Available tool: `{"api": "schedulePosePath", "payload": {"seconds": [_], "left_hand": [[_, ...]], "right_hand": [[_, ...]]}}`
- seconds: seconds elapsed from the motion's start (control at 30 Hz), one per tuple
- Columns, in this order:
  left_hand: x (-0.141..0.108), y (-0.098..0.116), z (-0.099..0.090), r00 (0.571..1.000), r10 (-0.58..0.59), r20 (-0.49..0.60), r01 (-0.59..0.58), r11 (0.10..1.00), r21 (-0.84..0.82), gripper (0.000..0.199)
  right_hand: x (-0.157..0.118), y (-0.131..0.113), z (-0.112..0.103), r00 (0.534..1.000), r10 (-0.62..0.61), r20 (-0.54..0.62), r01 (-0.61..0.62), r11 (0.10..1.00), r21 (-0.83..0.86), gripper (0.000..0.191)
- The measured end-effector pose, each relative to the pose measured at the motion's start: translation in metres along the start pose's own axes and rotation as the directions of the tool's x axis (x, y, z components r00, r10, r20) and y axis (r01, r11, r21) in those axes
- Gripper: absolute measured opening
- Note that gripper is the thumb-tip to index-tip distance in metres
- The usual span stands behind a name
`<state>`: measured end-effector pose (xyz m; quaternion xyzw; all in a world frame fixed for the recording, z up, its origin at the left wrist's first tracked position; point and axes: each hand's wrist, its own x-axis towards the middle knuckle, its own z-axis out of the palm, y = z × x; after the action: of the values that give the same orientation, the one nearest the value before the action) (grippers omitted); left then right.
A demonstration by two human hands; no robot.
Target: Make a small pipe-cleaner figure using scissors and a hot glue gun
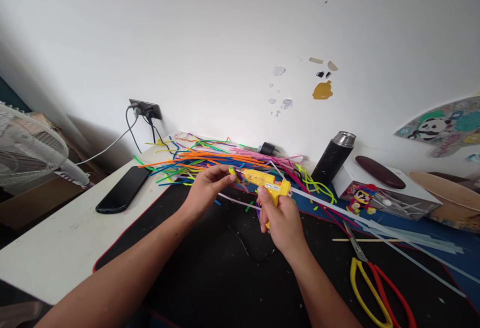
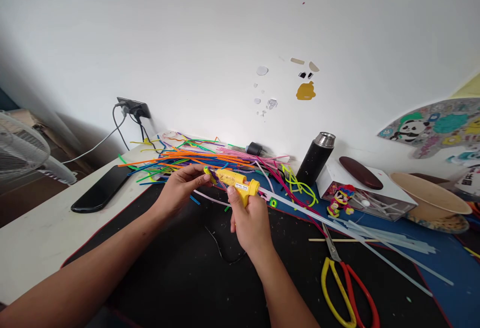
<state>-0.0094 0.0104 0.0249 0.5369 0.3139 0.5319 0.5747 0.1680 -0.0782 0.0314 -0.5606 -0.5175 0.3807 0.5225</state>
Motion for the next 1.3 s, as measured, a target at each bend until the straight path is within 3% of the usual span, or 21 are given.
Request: {"api": "schedulePosePath", "payload": {"seconds": [0.27, 1.3], "left_hand": [[0.0028, -0.0070, -0.0081, 0.999, 0.054, 0.008, -0.054, 0.998, 0.036, 0.023], [0.0020, -0.0076, -0.0089, 0.998, 0.064, -0.010, -0.064, 0.998, -0.002, 0.022]], "right_hand": [[-0.0013, -0.0021, 0.0016, 1.000, 0.001, 0.002, -0.001, 1.000, -0.016, 0.070], [-0.0017, -0.0015, -0.0018, 1.000, 0.027, -0.002, -0.027, 0.996, -0.085, 0.073]]}}
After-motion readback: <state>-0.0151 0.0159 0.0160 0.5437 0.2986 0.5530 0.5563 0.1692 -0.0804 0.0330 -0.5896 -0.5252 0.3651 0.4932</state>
